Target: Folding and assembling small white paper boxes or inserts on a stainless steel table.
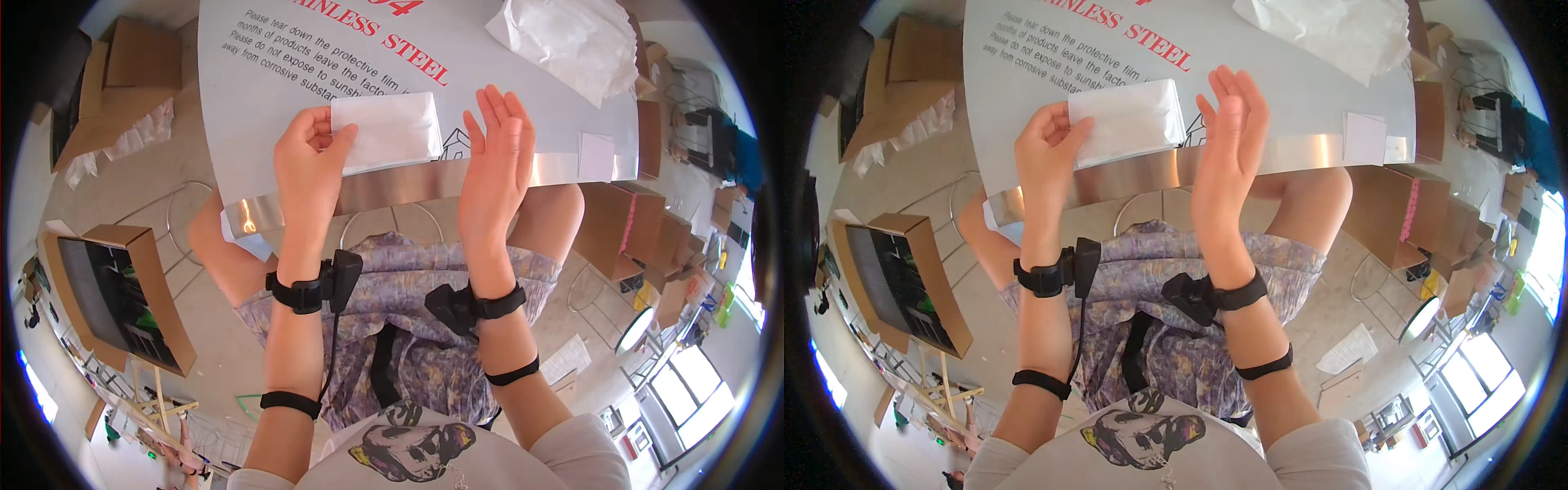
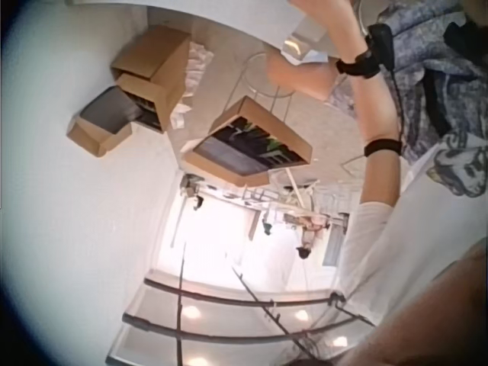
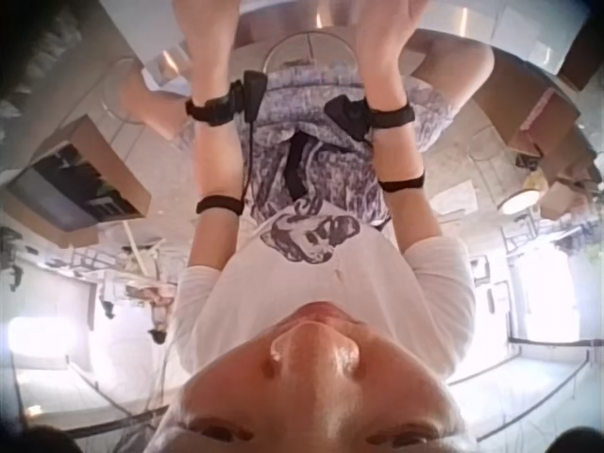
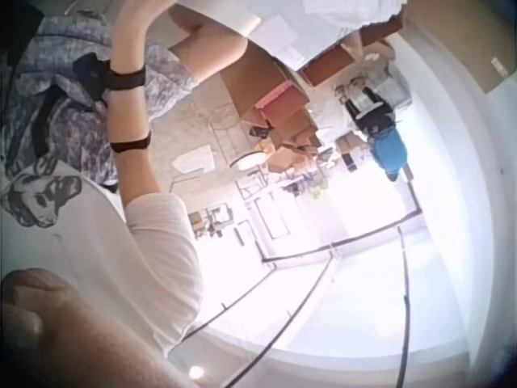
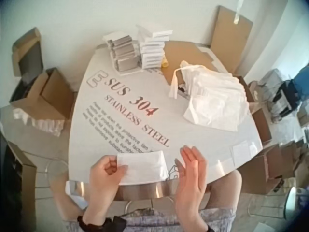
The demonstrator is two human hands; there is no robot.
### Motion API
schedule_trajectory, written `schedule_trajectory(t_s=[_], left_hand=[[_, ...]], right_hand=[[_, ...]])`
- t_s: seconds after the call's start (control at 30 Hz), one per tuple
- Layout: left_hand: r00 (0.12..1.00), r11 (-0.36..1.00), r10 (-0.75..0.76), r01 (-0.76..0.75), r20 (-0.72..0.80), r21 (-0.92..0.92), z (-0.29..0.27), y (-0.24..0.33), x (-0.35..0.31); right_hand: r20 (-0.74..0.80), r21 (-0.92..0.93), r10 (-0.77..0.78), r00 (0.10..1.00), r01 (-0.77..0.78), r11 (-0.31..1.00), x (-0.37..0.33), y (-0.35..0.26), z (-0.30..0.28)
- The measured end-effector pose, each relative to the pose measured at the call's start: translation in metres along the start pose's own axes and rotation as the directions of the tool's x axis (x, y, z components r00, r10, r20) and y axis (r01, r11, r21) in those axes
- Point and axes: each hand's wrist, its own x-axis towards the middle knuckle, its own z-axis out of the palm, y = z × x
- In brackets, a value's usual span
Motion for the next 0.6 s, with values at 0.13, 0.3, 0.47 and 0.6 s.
schedule_trajectory(t_s=[0.13, 0.3, 0.47, 0.6], left_hand=[[1.0, 0.999, -0.015, 0.015, -0.009, 0.037, 0.001, 0.002, -0.002], [0.999, 0.989, 0.023, -0.018, -0.033, 0.149, 0.003, -0.004, -0.007], [0.998, 0.982, 0.044, -0.033, -0.054, 0.187, 0.001, -0.005, -0.009], [0.998, 0.98, 0.031, -0.018, -0.058, 0.199, 0.0, -0.005, -0.011]], right_hand=[[0.118, 0.134, 0.02, 0.993, -0.036, 0.99, 0.007, 0.01, 0.013], [0.189, 0.099, 0.056, 0.98, -0.076, 0.992, 0.011, 0.044, 0.017], [0.138, 0.114, -0.004, 0.99, -0.011, 0.993, 0.015, 0.032, 0.014], [0.126, 0.111, -0.041, 0.991, 0.027, 0.993, 0.015, 0.03, 0.016]])
